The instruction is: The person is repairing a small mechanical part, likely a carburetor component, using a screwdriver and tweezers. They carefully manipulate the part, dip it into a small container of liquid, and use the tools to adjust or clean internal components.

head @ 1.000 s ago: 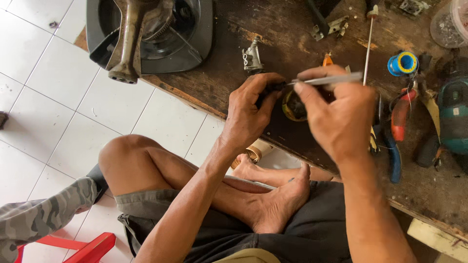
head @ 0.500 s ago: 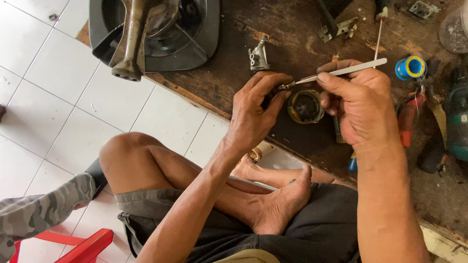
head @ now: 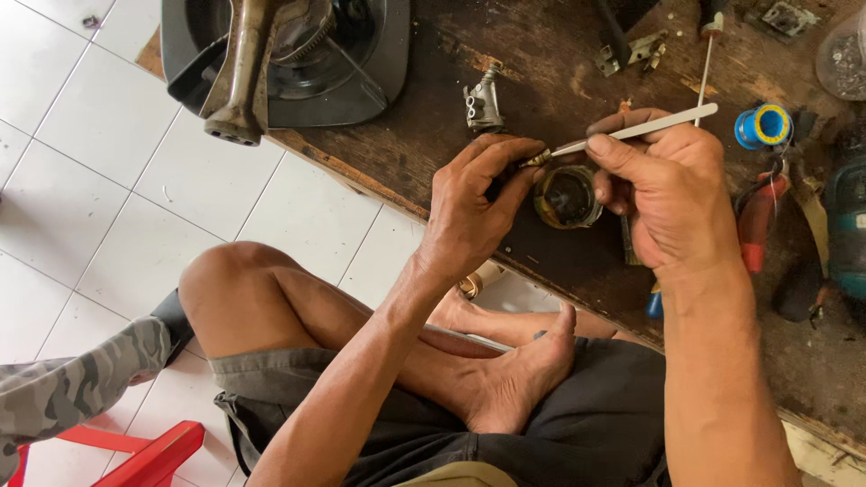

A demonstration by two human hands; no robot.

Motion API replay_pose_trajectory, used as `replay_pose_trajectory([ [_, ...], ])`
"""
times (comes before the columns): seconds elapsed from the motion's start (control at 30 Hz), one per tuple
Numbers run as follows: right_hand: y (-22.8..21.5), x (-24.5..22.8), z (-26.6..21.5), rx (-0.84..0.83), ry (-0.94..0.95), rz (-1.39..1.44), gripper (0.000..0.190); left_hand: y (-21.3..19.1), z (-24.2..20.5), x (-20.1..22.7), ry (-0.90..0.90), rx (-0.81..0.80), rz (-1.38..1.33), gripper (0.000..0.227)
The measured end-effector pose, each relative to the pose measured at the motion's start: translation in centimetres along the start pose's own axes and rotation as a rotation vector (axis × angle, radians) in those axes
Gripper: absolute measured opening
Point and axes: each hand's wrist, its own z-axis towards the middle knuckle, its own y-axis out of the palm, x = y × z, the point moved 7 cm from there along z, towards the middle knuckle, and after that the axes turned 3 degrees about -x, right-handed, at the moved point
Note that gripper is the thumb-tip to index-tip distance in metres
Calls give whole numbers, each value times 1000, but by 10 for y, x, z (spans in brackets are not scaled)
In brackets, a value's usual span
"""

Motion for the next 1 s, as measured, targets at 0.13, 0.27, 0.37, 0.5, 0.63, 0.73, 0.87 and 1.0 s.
replay_pose_trajectory([
  [0.13, -2, 1, 3, -7, 19, -12, 15, 0, 0, 0, -11, -1, -31, 20],
  [0.27, -5, 7, 8, -12, 28, 12, 16, 3, 0, -6, -48, -8, -45, 27],
  [0.37, -5, 3, 6, 15, 37, 4, 18, 1, 0, -4, -83, -21, -71, 28],
  [0.5, -6, 2, 4, 27, 28, -20, 16, 1, 0, -3, -95, -9, -88, 29],
  [0.63, -8, -1, 3, 36, 25, -28, 14, 1, -2, -4, -104, -27, -52, 32],
  [0.73, -11, -3, 2, 43, -9, -2, 19, 0, -1, -4, -105, 2, -49, 34],
  [0.87, -11, -16, -13, 88, -100, -67, 13, 1, -1, -4, -113, -11, -43, 33],
  [1.0, 2, -42, -52, 64, -481, -362, 6, 2, -1, -5, -105, -17, -29, 31],
])
